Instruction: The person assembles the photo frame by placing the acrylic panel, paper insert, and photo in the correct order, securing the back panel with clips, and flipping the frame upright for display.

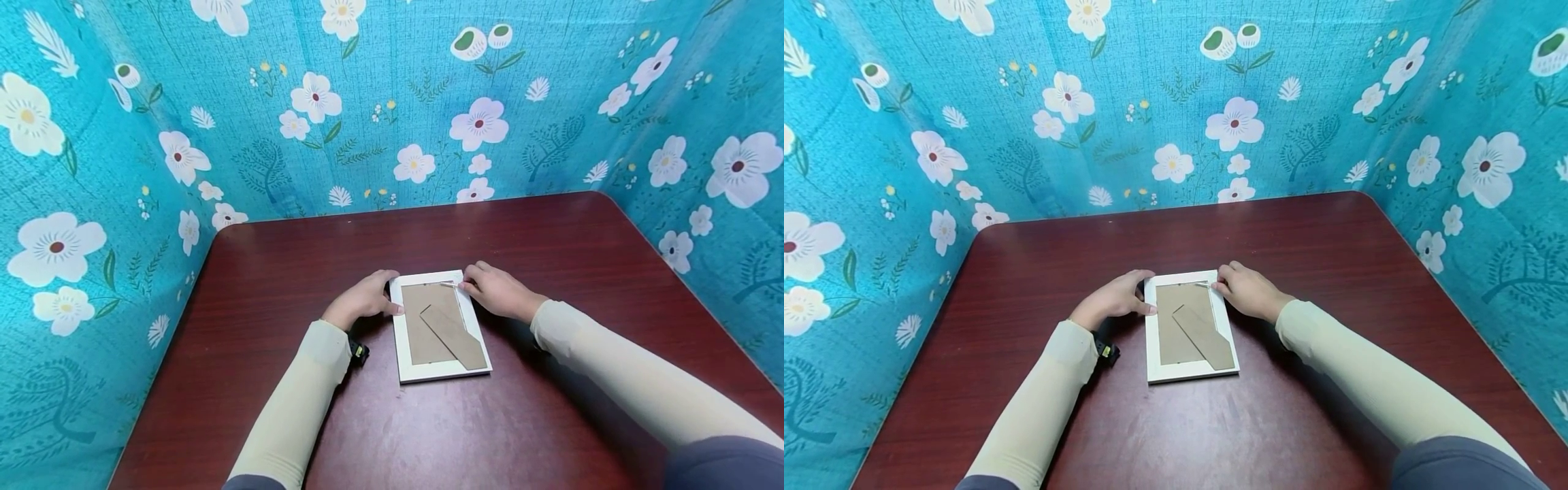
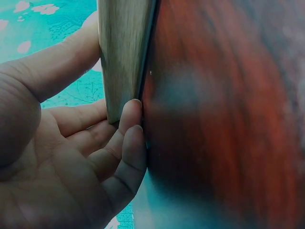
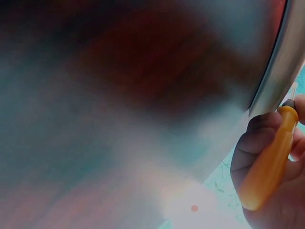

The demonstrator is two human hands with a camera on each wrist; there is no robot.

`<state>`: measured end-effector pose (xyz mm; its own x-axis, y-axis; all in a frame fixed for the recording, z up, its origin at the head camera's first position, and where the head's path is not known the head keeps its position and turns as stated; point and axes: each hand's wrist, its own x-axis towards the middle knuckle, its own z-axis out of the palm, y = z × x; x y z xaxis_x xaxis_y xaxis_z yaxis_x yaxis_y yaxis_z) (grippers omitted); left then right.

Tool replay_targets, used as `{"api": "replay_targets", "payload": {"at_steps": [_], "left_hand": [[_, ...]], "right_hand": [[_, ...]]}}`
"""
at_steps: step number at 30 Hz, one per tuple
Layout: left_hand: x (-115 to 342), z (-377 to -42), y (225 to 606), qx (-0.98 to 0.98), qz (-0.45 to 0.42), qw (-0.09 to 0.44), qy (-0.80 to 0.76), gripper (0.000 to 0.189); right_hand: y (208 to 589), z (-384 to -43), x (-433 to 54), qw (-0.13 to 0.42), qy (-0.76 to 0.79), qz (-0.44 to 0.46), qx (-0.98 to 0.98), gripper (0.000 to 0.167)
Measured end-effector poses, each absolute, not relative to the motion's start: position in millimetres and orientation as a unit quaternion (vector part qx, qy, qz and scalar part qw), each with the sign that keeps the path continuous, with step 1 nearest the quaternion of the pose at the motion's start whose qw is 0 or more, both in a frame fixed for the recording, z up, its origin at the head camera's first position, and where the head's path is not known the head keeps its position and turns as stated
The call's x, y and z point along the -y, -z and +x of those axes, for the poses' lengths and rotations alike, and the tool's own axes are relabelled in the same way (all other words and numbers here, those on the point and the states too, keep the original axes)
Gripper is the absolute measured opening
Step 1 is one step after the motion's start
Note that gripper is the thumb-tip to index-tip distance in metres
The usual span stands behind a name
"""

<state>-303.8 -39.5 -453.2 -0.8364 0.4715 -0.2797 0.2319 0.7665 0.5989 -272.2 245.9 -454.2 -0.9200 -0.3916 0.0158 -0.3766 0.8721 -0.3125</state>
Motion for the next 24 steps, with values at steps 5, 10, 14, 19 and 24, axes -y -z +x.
{"api": "replay_targets", "payload": {"at_steps": [5, 10, 14, 19, 24], "left_hand": [[39.7, -304.0, 454.3, -0.916, 0.193, 0.210, -0.281, 0.080], [39.5, -303.7, 455.7, -0.914, 0.191, 0.211, -0.288, 0.080], [39.5, -303.4, 454.9, -0.912, 0.190, 0.214, -0.293, 0.080], [39.7, -303.9, 454.3, -0.914, 0.189, 0.211, -0.291, 0.080], [39.9, -304.2, 453.9, -0.912, 0.190, 0.212, -0.296, 0.080]], "right_hand": [[455.9, -267.2, -249.6, 0.031, 0.171, -0.190, -0.966, 0.017], [456.5, -263.8, -253.4, 0.043, 0.181, -0.181, -0.966, 0.018], [456.4, -260.3, -255.5, 0.052, 0.189, -0.175, -0.965, 0.017], [456.5, -258.0, -256.8, 0.060, 0.200, -0.179, -0.961, 0.016], [455.1, -256.9, -258.2, 0.074, 0.205, -0.193, -0.957, 0.014]]}}
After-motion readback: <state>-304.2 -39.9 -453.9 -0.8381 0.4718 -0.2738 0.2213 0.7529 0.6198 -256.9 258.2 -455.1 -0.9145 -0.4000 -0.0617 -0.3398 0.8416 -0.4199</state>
